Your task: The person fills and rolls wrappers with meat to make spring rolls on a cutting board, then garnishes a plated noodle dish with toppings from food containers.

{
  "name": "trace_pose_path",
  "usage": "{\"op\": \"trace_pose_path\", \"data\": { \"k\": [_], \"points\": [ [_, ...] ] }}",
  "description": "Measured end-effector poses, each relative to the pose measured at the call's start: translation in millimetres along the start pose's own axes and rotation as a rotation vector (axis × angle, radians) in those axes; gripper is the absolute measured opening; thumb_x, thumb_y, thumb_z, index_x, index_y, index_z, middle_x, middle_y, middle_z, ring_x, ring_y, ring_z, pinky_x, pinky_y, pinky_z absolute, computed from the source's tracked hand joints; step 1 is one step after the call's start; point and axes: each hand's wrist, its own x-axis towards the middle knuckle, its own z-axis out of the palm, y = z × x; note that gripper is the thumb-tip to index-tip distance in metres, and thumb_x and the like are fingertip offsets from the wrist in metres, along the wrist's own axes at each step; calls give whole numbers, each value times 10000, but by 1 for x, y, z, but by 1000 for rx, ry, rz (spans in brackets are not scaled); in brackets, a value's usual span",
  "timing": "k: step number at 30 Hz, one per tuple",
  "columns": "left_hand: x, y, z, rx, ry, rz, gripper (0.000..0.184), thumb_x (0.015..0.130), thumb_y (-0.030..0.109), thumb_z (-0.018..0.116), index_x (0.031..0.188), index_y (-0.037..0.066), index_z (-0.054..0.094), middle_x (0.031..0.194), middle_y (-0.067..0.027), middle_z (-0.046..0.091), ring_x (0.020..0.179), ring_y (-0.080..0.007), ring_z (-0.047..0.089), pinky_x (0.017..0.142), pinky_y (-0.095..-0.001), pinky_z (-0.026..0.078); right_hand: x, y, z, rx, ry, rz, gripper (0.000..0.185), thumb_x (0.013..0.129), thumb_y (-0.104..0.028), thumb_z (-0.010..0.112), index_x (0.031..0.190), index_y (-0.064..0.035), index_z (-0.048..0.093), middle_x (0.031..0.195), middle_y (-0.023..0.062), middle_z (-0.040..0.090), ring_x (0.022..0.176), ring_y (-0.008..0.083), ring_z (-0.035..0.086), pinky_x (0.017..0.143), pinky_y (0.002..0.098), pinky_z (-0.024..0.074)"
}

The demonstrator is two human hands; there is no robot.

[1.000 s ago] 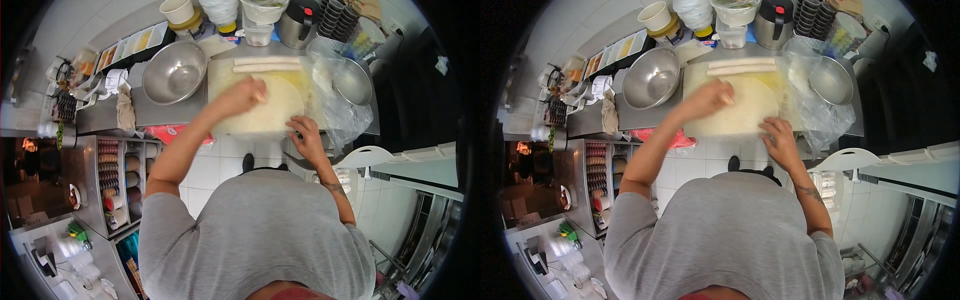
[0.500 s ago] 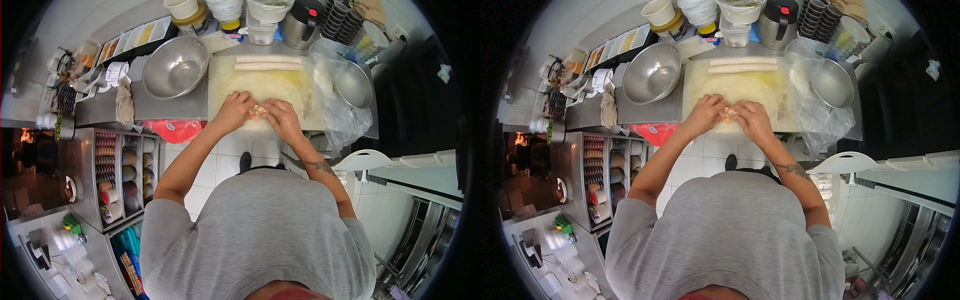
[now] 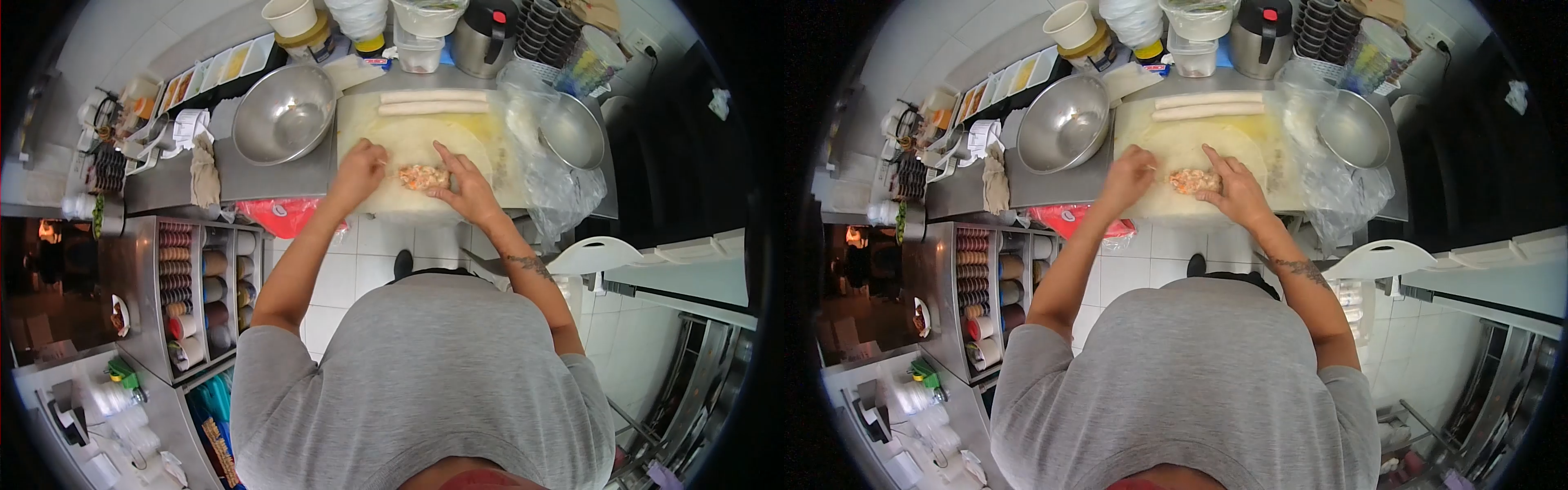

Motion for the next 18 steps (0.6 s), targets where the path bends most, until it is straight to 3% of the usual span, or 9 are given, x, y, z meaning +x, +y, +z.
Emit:
{"op": "trace_pose_path", "data": {
  "k": [3, 5, 7, 10, 11, 14, 18],
  "points": [
    [6, 2, -43, -299, 135, -101, 69, 867, 87, 623, 907, 33, 614, 918, -71, 602, 736, -132, 645, 595, -270, 507, -3, 4, 3, -9, 43, -140, 574, 765, -176, 734, 1293, -78, 528, 1234, 167, 529, 1083, 340, 531, 928, 371, 443],
    [14, 32, -87, -349, 304, -138, 63, 884, 8, 547, 855, 11, 603, 861, -81, 571, 703, -154, 641, 587, -280, 520, -7, 14, 9, -63, 42, -192, 569, 763, -166, 735, 1287, -77, 533, 1255, 163, 518, 1100, 344, 521, 943, 376, 436],
    [24, 28, -116, -159, 424, -241, 49, 855, 7, 564, 845, -1, 612, 879, -116, 597, 736, -220, 637, 659, -331, 516, -13, 22, 15, -119, 27, -183, 568, 762, -156, 735, 1288, -79, 534, 1249, 157, 526, 1109, 339, 515, 948, 385, 430],
    [35, -47, -134, 557, 233, 70, 58, 805, -1, 588, 847, 1, 627, 897, -150, 611, 795, -302, 614, 750, -396, 488, -15, 29, 16, -107, 0, -171, 550, 773, -155, 727, 1283, -82, 536, 1239, 150, 537, 1116, 332, 510, 956, 391, 423],
    [36, -76, -123, 779, 155, -75, 85, 808, 64, 621, 880, 43, 661, 933, -108, 642, 847, -326, 583, 830, -424, 439, -17, 26, 15, -86, 0, -158, 527, 770, -147, 721, 1263, -73, 548, 1217, 148, 546, 1106, 329, 512, 948, 392, 422],
    [31, -35, -103, 580, 316, 75, 106, 786, 64, 648, 889, 42, 657, 932, -105, 623, 876, -311, 582, 807, -413, 449, -12, 9, 7, -50, 56, -162, 455, 764, -123, 707, 1197, -51, 583, 1159, 142, 572, 1072, 324, 523, 924, 393, 424],
    [2, 33, -22, 86, 129, 218, 157, 755, 47, 667, 909, 35, 636, 966, -134, 588, 922, -322, 549, 800, -410, 450, -12, 1, 9, -73, 170, -240, 347, 761, -96, 699, 1097, -38, 633, 1088, 126, 604, 1022, 316, 548, 898, 395, 438]
  ]
}}
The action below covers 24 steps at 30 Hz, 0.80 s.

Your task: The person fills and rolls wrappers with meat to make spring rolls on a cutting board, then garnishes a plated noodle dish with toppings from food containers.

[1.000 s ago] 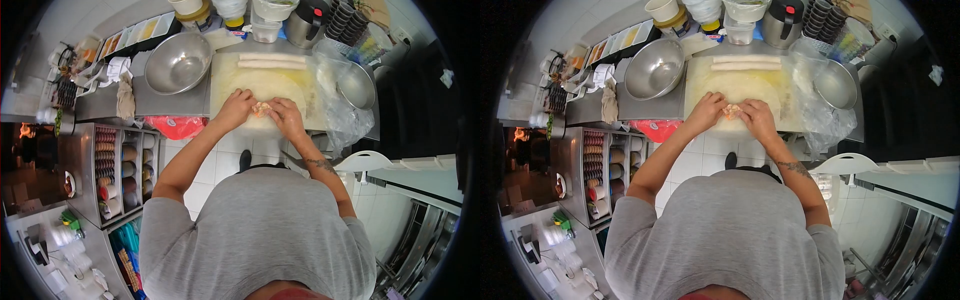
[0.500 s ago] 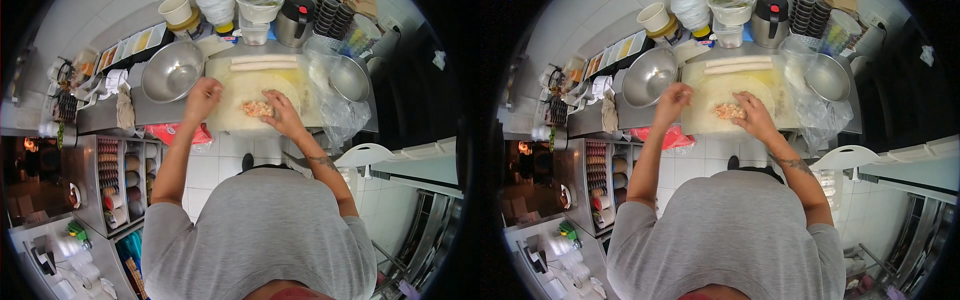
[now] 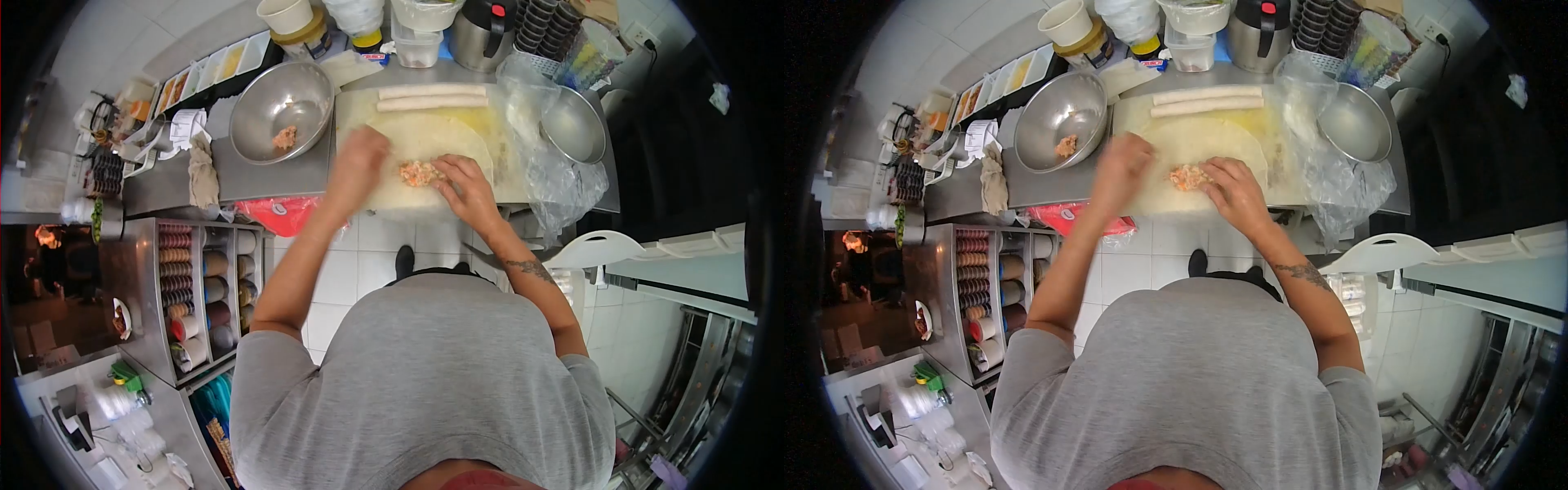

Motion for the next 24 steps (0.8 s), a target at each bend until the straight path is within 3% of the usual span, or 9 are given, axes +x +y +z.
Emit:
{"op": "trace_pose_path", "data": {
  "k": [3, 10, 14, 16, 17, 22, 24],
  "points": [
    [-17, 41, 49, 31, 9, 85, 155, 766, 48, 644, 920, 41, 633, 975, -103, 587, 943, -307, 539, 804, -406, 445, -1, 8, 11, -25, 18, -24, 297, 769, -72, 694, 1063, -47, 664, 1050, 108, 623, 1007, 298, 564, 885, 387, 451],
    [-30, 16, 75, 110, 17, 144, 210, 729, 4, 614, 937, 27, 630, 967, -92, 588, 950, -300, 534, 809, -392, 441, 0, 21, 16, 0, -43, -14, 281, 748, 6, 681, 1020, -63, 693, 988, 92, 633, 964, 275, 586, 860, 375, 474],
    [-26, -2, 67, 36, -91, 104, 229, 722, 10, 635, 950, 19, 630, 973, -88, 587, 970, -307, 530, 818, -393, 439, 1, 26, 2, 168, -122, 138, 402, 737, -28, 711, 1130, -87, 650, 1054, 112, 612, 1046, 295, 548, 898, 369, 455],
    [-19, 4, 56, -25, 1, 8, 234, 717, 23, 656, 949, 17, 633, 961, -86, 585, 958, -311, 530, 817, -395, 438, 9, 12, -12, 310, -125, 241, 464, 736, -67, 727, 1187, -91, 617, 1089, 125, 598, 1091, 308, 522, 908, 363, 447],
    [-15, 7, 52, -57, 47, -40, 237, 714, 29, 666, 948, 16, 635, 956, -85, 584, 952, -313, 530, 817, -396, 438, 11, 12, -12, 252, -103, 195, 504, 729, -93, 739, 1213, -87, 597, 1106, 141, 584, 1089, 312, 521, 910, 367, 444],
    [-5, -6, 65, 5, -216, 104, 377, 707, 115, 728, 1058, 34, 614, 1051, -123, 545, 989, -324, 515, 848, -388, 431, 12, 30, 5, -7, -253, -10, 608, 709, -174, 769, 1264, -62, 550, 1147, 169, 557, 1082, 337, 514, 941, 400, 417],
    [-4, -12, 68, 32, -336, 140, 400, 712, 133, 734, 1084, 43, 614, 1063, -127, 542, 999, -319, 514, 854, -385, 430, 10, 37, 8, 1, -281, 14, 590, 710, -183, 768, 1249, -60, 561, 1148, 163, 558, 1075, 345, 511, 941, 403, 419]
  ]
}}
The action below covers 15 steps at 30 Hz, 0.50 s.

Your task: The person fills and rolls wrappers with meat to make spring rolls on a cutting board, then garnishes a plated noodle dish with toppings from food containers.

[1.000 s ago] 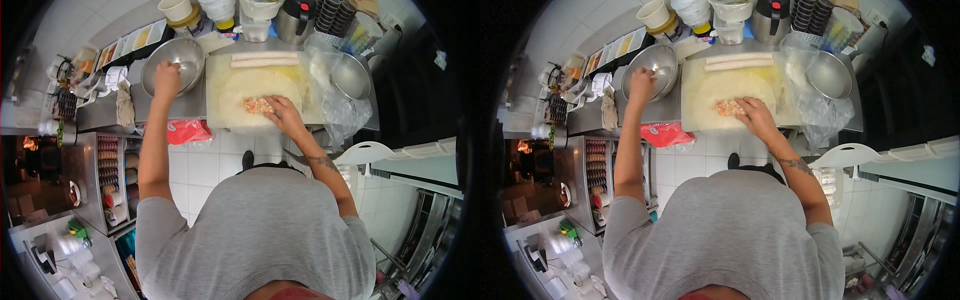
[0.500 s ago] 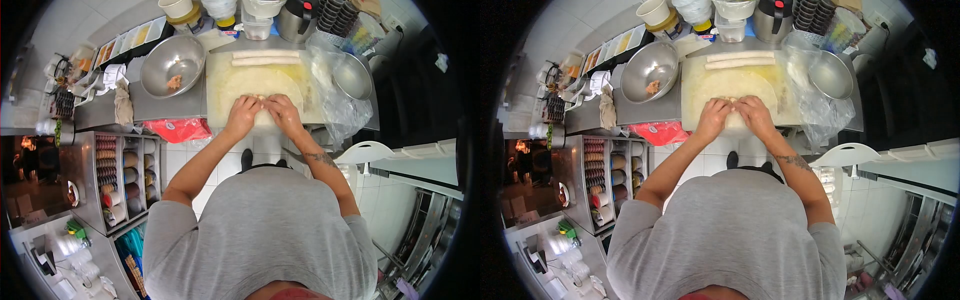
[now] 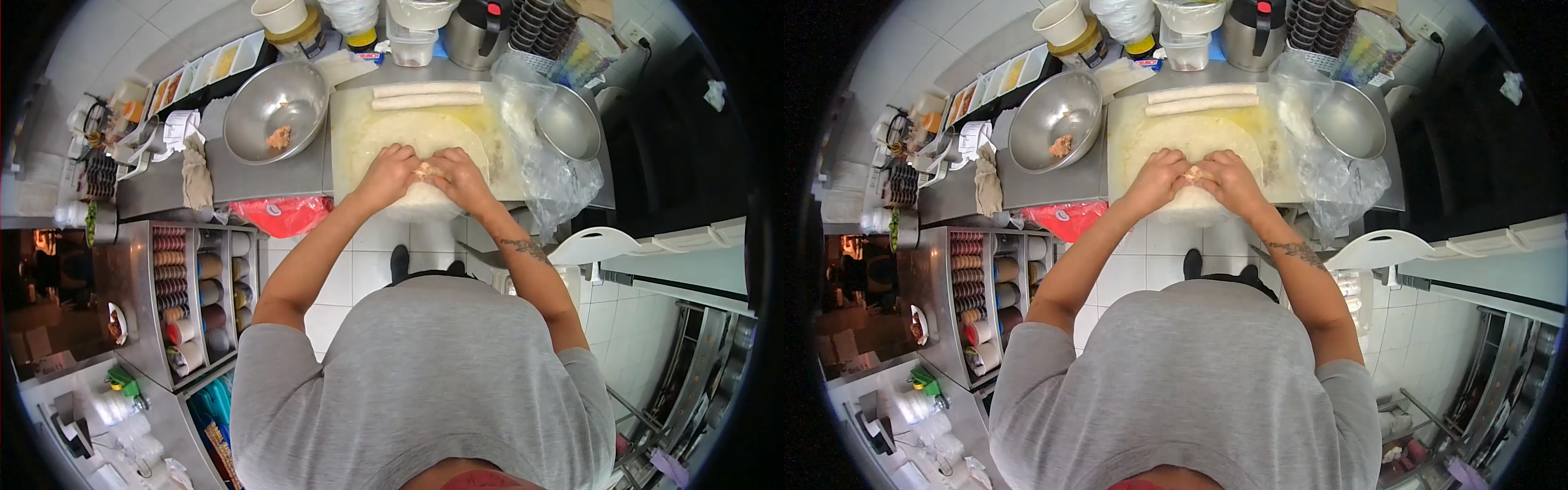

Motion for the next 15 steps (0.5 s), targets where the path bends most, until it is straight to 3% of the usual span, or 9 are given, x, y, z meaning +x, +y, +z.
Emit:
{"op": "trace_pose_path", "data": {
  "k": [2, 5, 11, 13, 15],
  "points": [
    [-3, -3, -3, 40, -55, 8, 389, 719, 138, 731, 1081, 50, 619, 1049, -123, 547, 996, -310, 515, 850, -385, 430, -2, 0, 2, 24, 32, 24, 525, 717, -169, 758, 1201, -56, 591, 1126, 149, 571, 1057, 341, 515, 932, 400, 424],
    [-7, 12, -21, -148, 221, -17, 301, 742, 104, 705, 1029, 40, 643, 985, -103, 569, 954, -292, 525, 834, -386, 435, -2, -13, -8, 39, 116, 34, 399, 732, -120, 733, 1114, -52, 643, 1079, 125, 594, 1021, 322, 528, 917, 389, 435],
    [-18, -15, -11, -38, -11, -30, 421, 752, 127, 723, 1148, 37, 613, 1057, -115, 554, 1005, -295, 518, 879, -373, 429, -12, 4, -14, 11, -15, 114, 421, 737, -138, 734, 1140, -71, 634, 1085, 118, 598, 1024, 313, 531, 931, 392, 430],
    [-21, -14, -19, -137, 50, -19, 397, 747, 117, 722, 1122, 38, 619, 1042, -113, 558, 998, -295, 518, 877, -367, 430, -12, 3, -18, 19, -8, 108, 441, 731, -165, 743, 1148, -75, 631, 1098, 121, 599, 1030, 309, 533, 925, 396, 434],
    [-23, -11, -30, -197, 117, -51, 356, 745, 101, 717, 1083, 39, 627, 1026, -114, 563, 987, -295, 520, 873, -363, 432, -10, -6, -20, 17, 139, 131, 400, 728, -159, 738, 1106, -66, 650, 1090, 118, 606, 1018, 287, 540, 893, 393, 447]
  ]
}}
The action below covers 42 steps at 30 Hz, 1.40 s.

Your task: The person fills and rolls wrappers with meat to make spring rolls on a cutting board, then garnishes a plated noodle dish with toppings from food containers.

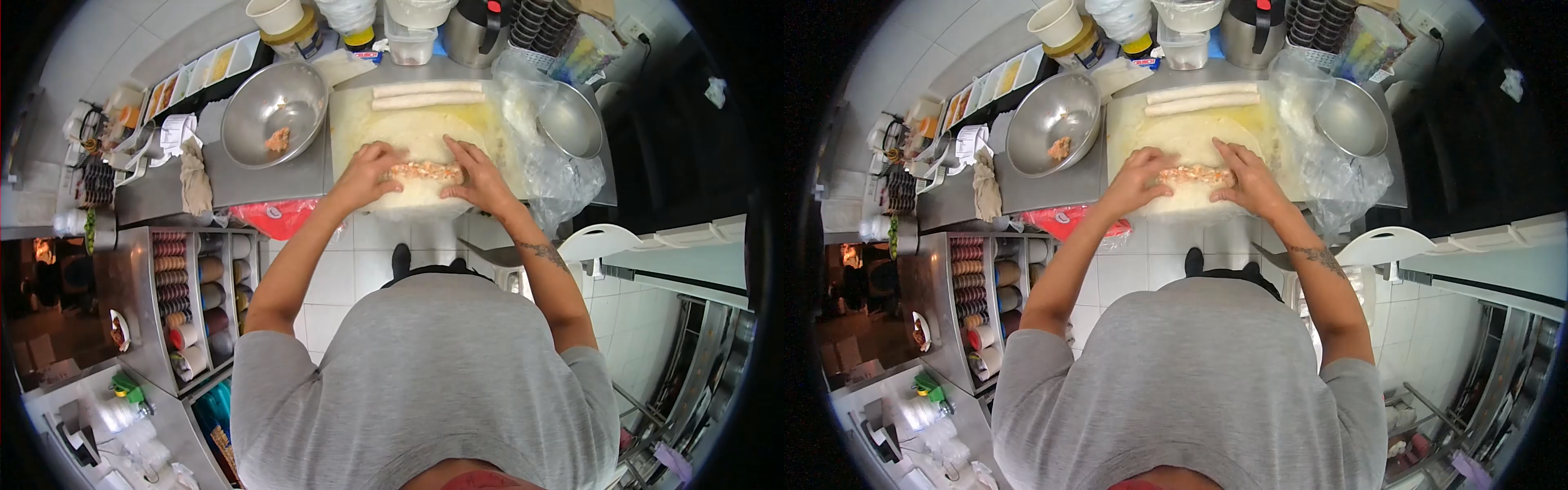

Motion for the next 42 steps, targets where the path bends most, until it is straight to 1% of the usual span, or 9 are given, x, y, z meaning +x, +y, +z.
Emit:
{"op": "trace_pose_path", "data": {
  "k": [4, 10, 16, 22, 28, 32, 35, 38, 42],
  "points": [
    [0, 6, -10, -11, 64, -27, 250, 744, 56, 698, 987, 36, 641, 987, -116, 566, 955, -289, 529, 846, -361, 441, 10, -16, -4, -104, 94, -186, 304, 726, -145, 727, 1012, -52, 683, 1036, 116, 629, 965, 269, 567, 843, 395, 464],
    [0, -5, 11, 138, 28, 61, 164, 739, -1, 672, 898, 16, 638, 931, -111, 557, 918, -284, 542, 798, -363, 458, 15, -16, 39, -19, 83, -163, 240, 739, -160, 722, 941, -35, 697, 865, 95, 654, 857, 284, 597, 833, 396, 463],
    [3, 3, -2, 21, 206, -5, 250, 721, 35, 707, 958, 8, 630, 952, -109, 556, 942, -287, 537, 821, -374, 452, 21, -22, 34, -136, 161, -164, 251, 725, -136, 722, 954, -40, 689, 909, 92, 632, 889, 282, 581, 805, 372, 472],
    [-1, -11, 5, 102, -77, 11, 392, 723, 109, 737, 1085, 14, 621, 1067, -116, 549, 1023, -304, 516, 876, -378, 441, 23, -12, 38, -130, -126, -110, 453, 663, -187, 766, 1074, -39, 647, 957, 93, 610, 944, 278, 564, 846, 398, 443],
    [-6, -11, -4, 10, -13, -2, 382, 734, 90, 720, 1104, 50, 634, 1070, -107, 547, 992, -293, 516, 873, -371, 439, 34, -33, 44, -240, 79, -225, 427, 668, -222, 763, 1057, -81, 661, 951, 60, 613, 948, 258, 568, 871, 372, 418],
    [-10, -26, 1, 88, -69, 3, 406, 732, 85, 722, 1127, 58, 634, 1084, -103, 540, 1000, -283, 511, 877, -373, 438, 32, -15, 65, -224, -47, -222, 497, 663, -261, 771, 1112, -92, 639, 1002, 63, 610, 982, 258, 560, 889, 376, 409],
    [-13, -14, -11, 66, -31, -73, 341, 748, 97, 707, 1082, 58, 648, 1056, -92, 551, 1027, -282, 502, 891, -380, 408, 27, -27, 42, -200, 42, -178, 407, 683, -237, 762, 1048, -84, 666, 970, 72, 612, 944, 266, 563, 891, 385, 409],
    [-2, 14, -7, 216, 175, 0, 266, 754, 111, 693, 1012, 59, 660, 1019, -73, 560, 1011, -275, 498, 866, -385, 375, 17, -17, 25, -141, 63, -129, 366, 687, -204, 763, 1016, -72, 674, 943, 75, 611, 912, 277, 560, 890, 385, 414],
    [9, 7, 23, 298, -14, 65, 196, 765, 116, 675, 949, 54, 643, 964, -64, 555, 967, -270, 496, 816, -383, 351, 9, 0, 12, -57, -84, -121, 379, 695, -171, 760, 1043, -62, 660, 957, 88, 603, 921, 291, 546, 854, 372, 439]
  ]
}}
